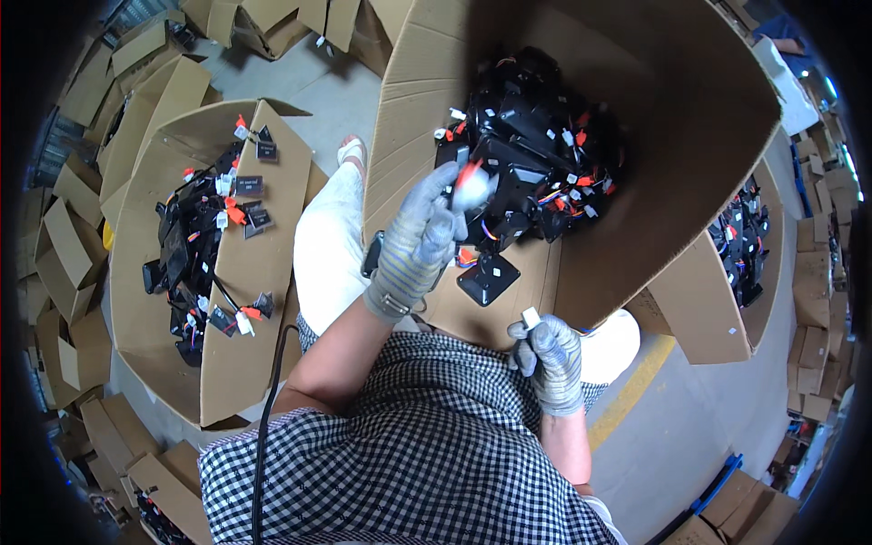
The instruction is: The person inspects and sorts electronic display modules with wiring harnesses by hand, taking them from cardboard boxes in a warehouse.
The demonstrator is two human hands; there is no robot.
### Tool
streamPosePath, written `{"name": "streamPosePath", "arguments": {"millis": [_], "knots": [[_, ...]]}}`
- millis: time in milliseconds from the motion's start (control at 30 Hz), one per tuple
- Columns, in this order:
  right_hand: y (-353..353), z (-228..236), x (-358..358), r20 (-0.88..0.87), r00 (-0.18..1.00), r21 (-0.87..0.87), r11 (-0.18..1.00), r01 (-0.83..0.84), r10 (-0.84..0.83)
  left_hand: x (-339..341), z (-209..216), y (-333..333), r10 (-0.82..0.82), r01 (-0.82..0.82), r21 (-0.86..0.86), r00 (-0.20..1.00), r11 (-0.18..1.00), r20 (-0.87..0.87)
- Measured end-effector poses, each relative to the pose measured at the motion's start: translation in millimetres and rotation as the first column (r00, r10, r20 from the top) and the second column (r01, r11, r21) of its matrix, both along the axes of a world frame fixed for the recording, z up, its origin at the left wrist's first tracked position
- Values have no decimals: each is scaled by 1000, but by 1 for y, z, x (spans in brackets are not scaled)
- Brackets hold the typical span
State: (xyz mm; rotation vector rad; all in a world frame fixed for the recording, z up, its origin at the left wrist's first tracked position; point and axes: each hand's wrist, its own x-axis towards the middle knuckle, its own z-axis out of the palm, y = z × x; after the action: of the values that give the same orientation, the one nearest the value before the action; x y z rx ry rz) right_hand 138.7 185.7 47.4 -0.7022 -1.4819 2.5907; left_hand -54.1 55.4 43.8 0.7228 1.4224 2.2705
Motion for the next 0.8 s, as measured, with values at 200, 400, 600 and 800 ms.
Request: {"name": "streamPosePath", "arguments": {"millis": [200, 400, 600, 800], "knots": [[15, 20, -10, -83, 996, 489, 872, 3, 44, 19, 13, -13, -93, -252, -468, 796, 847, -598], [9, 19, -9, -55, 929, 936, 343, -80, 367, 53, 4, -36, -446, 43, -672, 779, 740, -441], [14, 16, 6, 34, 939, 953, 272, -133, 342, 63, -15, -50, -558, 291, -669, 799, 684, -223], [26, 7, 3, 204, 739, 824, 295, -484, 642, 57, -15, -52, -694, 391, -722, 700, 571, -169]]}}
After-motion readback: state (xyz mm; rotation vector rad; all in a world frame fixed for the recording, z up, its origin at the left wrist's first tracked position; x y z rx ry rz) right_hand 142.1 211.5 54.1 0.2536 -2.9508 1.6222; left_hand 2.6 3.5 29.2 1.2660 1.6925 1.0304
